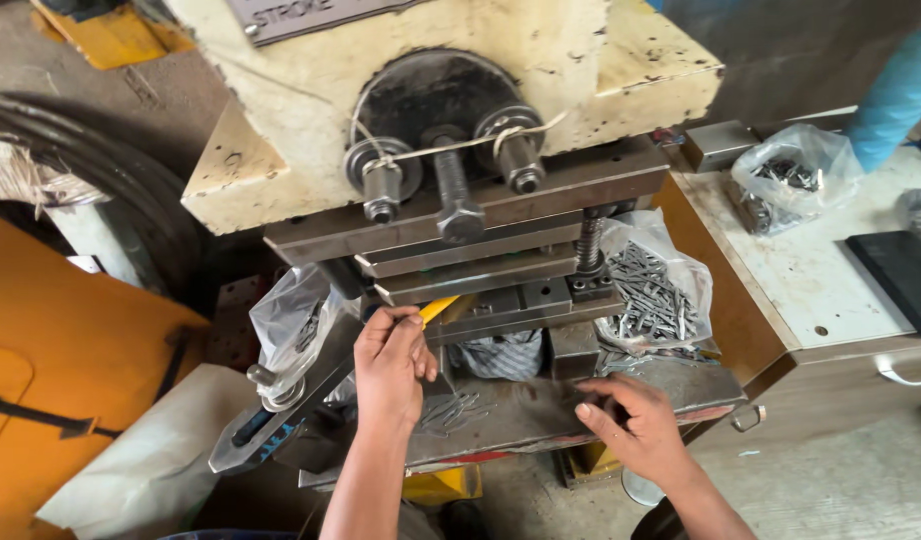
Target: The person repeatedly places small metal pieces into a press machine and operates the lever to stamp or shape them. The person uses a yellow stick to assist with positioning and retrieval of the pieces. The finished pieces are collected in a plastic bag.
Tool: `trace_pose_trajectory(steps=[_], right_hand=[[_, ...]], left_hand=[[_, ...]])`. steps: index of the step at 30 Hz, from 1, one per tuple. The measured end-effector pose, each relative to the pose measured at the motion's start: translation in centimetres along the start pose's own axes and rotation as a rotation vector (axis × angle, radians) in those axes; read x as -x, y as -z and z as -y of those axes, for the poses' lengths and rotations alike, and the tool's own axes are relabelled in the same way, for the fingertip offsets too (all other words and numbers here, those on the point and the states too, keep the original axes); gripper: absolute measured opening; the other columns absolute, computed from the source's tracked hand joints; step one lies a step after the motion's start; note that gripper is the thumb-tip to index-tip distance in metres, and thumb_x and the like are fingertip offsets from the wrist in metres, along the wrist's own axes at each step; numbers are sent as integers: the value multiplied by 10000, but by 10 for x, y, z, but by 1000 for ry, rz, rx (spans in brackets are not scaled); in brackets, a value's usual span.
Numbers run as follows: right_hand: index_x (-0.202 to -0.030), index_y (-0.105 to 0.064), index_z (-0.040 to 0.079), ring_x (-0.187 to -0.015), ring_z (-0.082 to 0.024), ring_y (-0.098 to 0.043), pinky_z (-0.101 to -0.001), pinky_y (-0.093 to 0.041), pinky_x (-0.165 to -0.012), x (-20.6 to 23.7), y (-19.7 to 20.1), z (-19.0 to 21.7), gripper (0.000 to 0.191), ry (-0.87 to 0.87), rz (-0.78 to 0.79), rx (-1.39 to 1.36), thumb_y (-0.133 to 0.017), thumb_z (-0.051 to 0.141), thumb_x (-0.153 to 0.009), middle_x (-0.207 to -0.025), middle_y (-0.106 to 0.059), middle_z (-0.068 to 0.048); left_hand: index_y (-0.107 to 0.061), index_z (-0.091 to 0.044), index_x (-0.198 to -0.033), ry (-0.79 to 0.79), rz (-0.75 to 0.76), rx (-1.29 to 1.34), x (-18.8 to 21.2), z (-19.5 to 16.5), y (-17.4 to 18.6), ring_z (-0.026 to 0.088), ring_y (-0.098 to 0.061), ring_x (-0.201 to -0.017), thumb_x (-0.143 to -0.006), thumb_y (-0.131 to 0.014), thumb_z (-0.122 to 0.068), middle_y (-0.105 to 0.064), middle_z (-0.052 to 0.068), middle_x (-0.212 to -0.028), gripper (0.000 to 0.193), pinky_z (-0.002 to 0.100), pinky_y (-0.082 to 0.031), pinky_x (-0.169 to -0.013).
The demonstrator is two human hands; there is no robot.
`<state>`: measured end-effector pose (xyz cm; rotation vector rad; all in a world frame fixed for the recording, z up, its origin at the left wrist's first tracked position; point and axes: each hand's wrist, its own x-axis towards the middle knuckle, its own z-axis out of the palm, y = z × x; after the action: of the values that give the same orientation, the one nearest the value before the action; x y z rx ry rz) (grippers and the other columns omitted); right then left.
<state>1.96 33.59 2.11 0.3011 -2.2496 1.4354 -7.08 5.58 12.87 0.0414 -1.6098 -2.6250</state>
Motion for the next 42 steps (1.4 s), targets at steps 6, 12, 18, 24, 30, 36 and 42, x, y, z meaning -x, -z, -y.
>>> trace_pose_trajectory(steps=[6,12,18,24,30,36,42], right_hand=[[-1009,-767,37,-540,-147,-560,-299,-447,-517,-2,6,2,299,12,49,12,-804,251,-804,-643,-592,-59],[-999,-758,38,-567,-190,-602,-317,-473,-538,-4,5,6,279,79,43,30,-791,242,-812,-692,-642,-72],[-993,-750,37,-617,-210,-656,-320,-502,-567,-4,5,2,251,88,37,35,-784,224,-830,-758,-694,-87],[-987,-752,38,-670,-222,-675,-319,-518,-614,-5,4,8,208,72,1,31,-772,182,-839,-811,-722,-83],[-1101,-727,73,-1033,-289,-666,-400,-522,-911,-34,1,62,292,444,-172,400,-771,228,-857,-1143,-722,-81],[-1287,-627,8,-1275,-394,-500,-587,-339,-1096,-103,-18,109,684,544,19,787,-733,492,-814,-1318,-626,-151],[-1250,-647,55,-1195,-329,-549,-596,-289,-1031,-124,-35,121,677,391,94,962,-745,541,-790,-1215,-686,-108]], left_hand=[[-584,-40,-915,63,-7,-23,-11,2,-8,91,-381,-403,-921,-604,-42,-422,-13,-557,21,299,-374,-371],[-589,-51,-928,21,-3,29,-7,10,-18,85,-386,-411,-945,-609,-61,-435,-15,-575,28,284,-373,-383],[-611,-22,-964,1,53,-1,6,18,-33,70,-387,-428,-950,-586,-40,-438,-16,-582,34,281,-376,-381],[-613,30,-962,-87,83,1,41,39,17,88,-407,-460,-942,-588,19,-441,-3,-579,34,287,-401,-412],[-599,40,-957,-183,57,230,60,66,110,93,-406,-492,-922,-579,55,-446,10,-606,43,287,-391,-453],[-604,34,-958,-160,131,264,51,86,141,100,-402,-488,-935,-586,28,-428,3,-595,30,295,-398,-473],[-607,23,-963,-90,159,306,47,85,147,112,-412,-490,-944,-591,26,-435,5,-598,25,303,-401,-478]])
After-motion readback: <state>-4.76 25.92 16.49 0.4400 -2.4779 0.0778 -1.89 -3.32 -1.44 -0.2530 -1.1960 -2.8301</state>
